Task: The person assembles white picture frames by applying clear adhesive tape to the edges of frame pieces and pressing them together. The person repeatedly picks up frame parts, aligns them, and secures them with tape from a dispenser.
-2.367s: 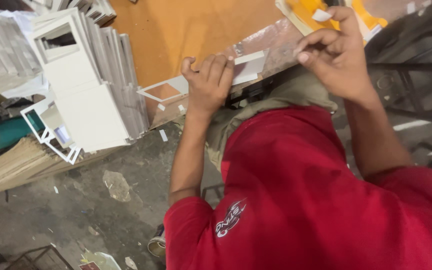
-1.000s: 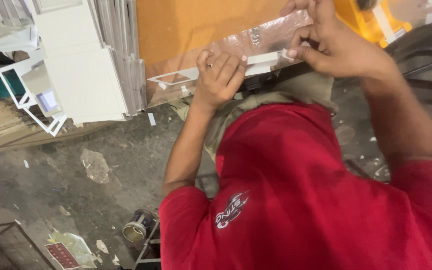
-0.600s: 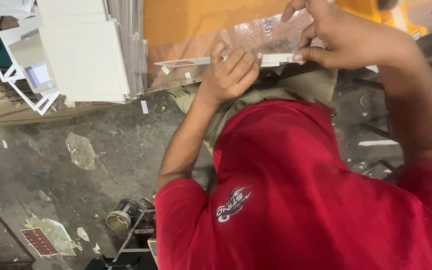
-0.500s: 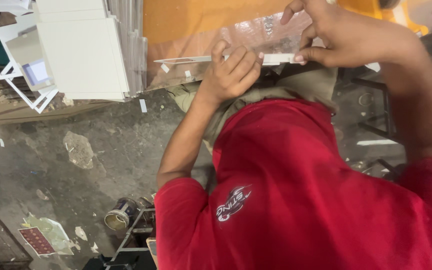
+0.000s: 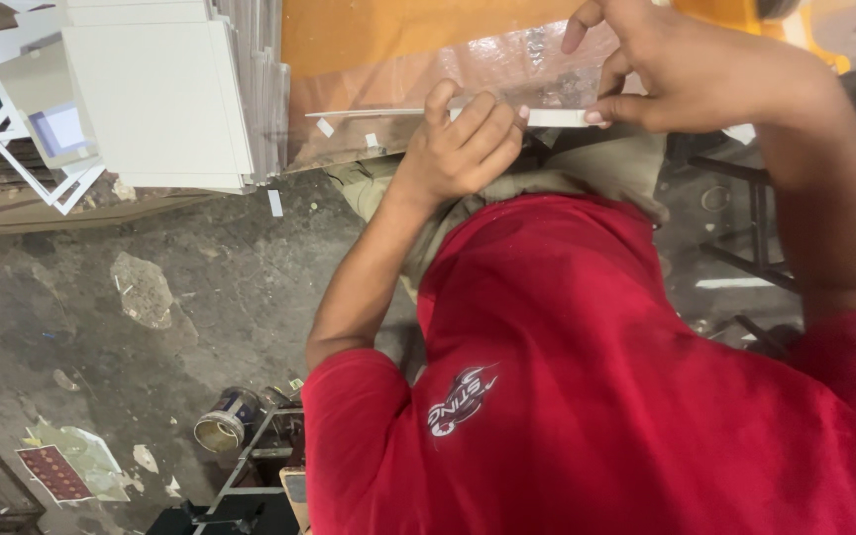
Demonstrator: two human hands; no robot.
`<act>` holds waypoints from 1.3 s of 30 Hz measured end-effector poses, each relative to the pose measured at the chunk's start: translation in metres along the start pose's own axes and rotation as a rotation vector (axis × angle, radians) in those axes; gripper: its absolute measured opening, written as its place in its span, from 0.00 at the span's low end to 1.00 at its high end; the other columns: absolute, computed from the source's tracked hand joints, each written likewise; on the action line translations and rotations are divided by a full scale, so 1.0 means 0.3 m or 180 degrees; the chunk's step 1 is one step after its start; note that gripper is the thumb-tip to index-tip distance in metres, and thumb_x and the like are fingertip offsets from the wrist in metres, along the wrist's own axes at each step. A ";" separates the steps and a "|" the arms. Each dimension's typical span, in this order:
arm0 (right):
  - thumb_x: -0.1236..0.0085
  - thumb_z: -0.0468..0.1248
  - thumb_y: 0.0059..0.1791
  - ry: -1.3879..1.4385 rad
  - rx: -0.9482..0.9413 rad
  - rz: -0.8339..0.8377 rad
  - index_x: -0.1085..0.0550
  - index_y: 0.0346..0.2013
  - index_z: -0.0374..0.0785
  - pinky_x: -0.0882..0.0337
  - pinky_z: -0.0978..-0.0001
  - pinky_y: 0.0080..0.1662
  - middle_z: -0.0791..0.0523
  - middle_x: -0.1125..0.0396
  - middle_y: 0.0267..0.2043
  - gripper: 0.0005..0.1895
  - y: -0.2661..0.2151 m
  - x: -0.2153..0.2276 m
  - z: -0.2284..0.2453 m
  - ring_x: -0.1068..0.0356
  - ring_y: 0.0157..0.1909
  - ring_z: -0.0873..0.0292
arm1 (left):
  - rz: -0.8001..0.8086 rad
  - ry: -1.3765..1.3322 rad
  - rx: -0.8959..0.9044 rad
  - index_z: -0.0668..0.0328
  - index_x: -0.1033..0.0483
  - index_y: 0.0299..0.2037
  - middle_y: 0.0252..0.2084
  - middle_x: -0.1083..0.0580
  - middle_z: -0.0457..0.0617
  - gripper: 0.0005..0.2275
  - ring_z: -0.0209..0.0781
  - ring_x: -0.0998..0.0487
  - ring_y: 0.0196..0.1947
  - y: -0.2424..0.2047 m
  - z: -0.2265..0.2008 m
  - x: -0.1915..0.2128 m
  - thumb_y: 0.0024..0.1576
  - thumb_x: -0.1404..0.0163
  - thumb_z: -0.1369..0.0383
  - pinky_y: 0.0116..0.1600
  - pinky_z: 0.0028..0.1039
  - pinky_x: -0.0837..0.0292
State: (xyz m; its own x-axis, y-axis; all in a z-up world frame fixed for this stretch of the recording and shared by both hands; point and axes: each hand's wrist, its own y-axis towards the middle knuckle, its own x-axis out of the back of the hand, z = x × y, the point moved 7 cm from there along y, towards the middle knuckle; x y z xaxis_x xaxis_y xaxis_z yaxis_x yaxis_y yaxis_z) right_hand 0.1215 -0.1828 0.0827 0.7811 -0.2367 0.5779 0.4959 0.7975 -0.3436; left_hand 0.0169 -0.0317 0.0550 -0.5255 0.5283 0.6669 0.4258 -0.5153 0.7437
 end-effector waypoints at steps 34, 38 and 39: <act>0.31 0.22 0.54 0.1763 0.0241 -0.2383 0.51 0.69 0.30 0.23 0.76 0.50 0.53 0.24 0.50 0.41 0.105 -0.191 -0.391 0.24 0.46 0.65 | 0.0415 -0.1081 0.3359 0.60 0.21 0.41 0.41 0.25 0.50 0.03 0.48 0.23 0.43 -0.091 0.242 -0.131 0.59 0.45 0.74 0.52 0.34 0.40; 0.29 0.21 0.51 0.1586 0.0180 -0.2727 0.50 0.73 0.31 0.24 0.73 0.47 0.51 0.25 0.44 0.45 0.173 -0.249 -0.483 0.24 0.44 0.62 | 0.0843 -0.1192 0.3751 0.58 0.21 0.41 0.41 0.24 0.49 0.03 0.48 0.22 0.44 -0.158 0.281 -0.216 0.59 0.44 0.70 0.51 0.33 0.37; 0.30 0.21 0.51 0.1494 0.0175 -0.2760 0.50 0.73 0.31 0.24 0.73 0.46 0.51 0.25 0.43 0.45 0.182 -0.255 -0.490 0.24 0.44 0.62 | 0.0960 -0.1100 0.3737 0.58 0.20 0.40 0.40 0.23 0.49 0.04 0.49 0.23 0.44 -0.167 0.281 -0.234 0.59 0.44 0.70 0.51 0.34 0.38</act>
State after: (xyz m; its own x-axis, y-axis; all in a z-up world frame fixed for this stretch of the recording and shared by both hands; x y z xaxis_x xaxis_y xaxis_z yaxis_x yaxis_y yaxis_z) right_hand 0.1445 -0.2026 -0.0891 0.2328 -0.9380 0.2569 0.9586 0.2658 0.1018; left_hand 0.0945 0.0141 -0.0252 -0.1493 0.7343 0.6622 0.9850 0.1693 0.0343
